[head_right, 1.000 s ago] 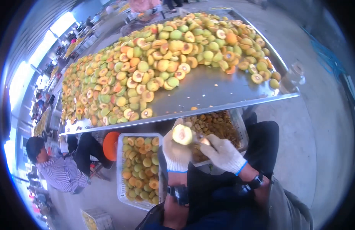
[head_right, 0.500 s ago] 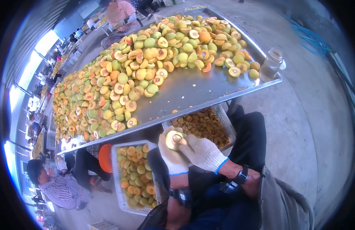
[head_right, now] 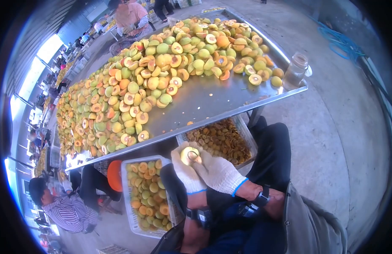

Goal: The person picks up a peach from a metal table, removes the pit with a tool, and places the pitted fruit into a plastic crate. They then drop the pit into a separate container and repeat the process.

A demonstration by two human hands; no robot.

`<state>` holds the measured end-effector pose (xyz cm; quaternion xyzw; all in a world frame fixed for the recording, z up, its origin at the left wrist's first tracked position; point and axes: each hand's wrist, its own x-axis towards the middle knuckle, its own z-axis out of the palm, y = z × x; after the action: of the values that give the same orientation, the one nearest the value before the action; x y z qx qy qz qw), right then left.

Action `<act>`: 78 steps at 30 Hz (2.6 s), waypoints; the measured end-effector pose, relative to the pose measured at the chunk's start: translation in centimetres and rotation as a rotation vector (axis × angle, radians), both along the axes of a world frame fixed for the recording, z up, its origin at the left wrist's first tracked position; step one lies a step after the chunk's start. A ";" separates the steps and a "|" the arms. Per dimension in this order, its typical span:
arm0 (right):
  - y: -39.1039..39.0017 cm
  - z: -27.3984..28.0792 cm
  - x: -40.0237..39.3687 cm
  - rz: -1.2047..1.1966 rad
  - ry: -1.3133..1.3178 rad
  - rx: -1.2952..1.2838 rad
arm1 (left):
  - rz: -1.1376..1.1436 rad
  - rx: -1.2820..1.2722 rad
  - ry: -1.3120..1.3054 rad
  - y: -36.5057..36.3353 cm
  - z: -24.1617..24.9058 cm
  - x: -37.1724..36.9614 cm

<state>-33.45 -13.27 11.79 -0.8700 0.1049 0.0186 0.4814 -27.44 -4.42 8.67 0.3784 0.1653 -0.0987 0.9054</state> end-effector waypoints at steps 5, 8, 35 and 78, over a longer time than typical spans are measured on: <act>-0.1 -0.2 -0.1 0.029 0.049 0.009 | -0.023 0.153 -0.091 -0.1 1.0 -0.6; -0.5 -0.3 -0.5 0.073 0.042 0.064 | -0.072 0.196 -0.110 0.3 0.9 -0.7; -2.4 -0.9 -2.2 0.192 0.436 0.790 | -0.384 0.441 -0.666 2.6 0.0 0.5; -6.6 -5.2 -1.5 -0.171 0.420 1.214 | -0.181 -0.441 -0.099 2.5 -4.4 1.9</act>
<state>-34.97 -19.87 6.60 -0.4095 0.2367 0.2057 0.8567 -25.53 -1.94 4.23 0.1893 0.0604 -0.1943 0.9606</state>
